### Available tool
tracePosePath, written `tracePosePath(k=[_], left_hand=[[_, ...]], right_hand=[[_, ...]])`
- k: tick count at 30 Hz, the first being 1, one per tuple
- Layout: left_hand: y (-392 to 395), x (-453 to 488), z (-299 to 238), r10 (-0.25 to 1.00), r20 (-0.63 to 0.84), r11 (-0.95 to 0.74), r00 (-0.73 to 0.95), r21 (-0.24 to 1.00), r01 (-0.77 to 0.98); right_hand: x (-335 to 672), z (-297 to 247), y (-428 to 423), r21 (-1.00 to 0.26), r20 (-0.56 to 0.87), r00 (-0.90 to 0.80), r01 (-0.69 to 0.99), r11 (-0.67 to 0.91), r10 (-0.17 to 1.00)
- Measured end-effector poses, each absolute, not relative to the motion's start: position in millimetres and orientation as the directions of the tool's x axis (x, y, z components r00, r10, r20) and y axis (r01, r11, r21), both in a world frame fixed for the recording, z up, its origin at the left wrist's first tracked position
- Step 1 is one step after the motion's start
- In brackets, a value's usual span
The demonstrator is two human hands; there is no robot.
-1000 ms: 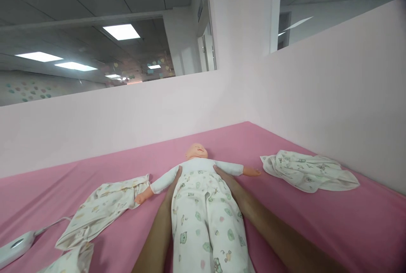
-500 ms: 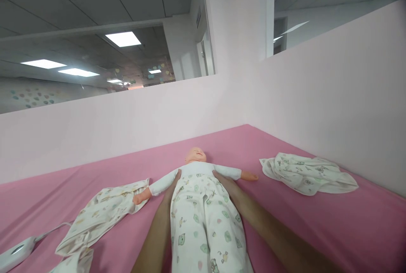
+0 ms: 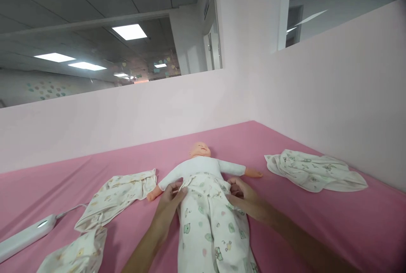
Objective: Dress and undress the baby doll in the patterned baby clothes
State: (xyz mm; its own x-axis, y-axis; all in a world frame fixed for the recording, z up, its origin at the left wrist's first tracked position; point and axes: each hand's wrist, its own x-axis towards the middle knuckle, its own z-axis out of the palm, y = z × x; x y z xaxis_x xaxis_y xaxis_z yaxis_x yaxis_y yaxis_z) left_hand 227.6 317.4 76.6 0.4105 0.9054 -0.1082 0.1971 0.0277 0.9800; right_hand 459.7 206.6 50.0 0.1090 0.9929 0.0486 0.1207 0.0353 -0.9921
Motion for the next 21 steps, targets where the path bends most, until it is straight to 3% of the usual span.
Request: tracePosePath(k=[5,9,12,18,21], left_hand=[[275,197,79,0.820,0.009,-0.169,0.572,0.959,0.226],[251,193,79,0.803,0.010,-0.191,0.596,0.952,0.241],[249,195,76,0.822,0.006,-0.207,0.569,0.935,0.288],[248,189,71,0.886,0.065,-0.339,0.459,0.766,0.546],[237,181,70,0.872,0.117,-0.395,0.476,0.742,0.542]], right_hand=[[469,50,191,-0.993,0.061,-0.116,0.092,0.072,0.991],[467,49,184,-0.987,0.026,-0.101,0.157,0.041,0.995],[462,47,183,-0.941,0.026,-0.046,0.335,0.040,0.999],[452,44,175,-0.740,0.311,-0.018,0.623,0.254,0.950],[456,41,159,-0.664,0.362,-0.076,0.679,0.314,0.929]])
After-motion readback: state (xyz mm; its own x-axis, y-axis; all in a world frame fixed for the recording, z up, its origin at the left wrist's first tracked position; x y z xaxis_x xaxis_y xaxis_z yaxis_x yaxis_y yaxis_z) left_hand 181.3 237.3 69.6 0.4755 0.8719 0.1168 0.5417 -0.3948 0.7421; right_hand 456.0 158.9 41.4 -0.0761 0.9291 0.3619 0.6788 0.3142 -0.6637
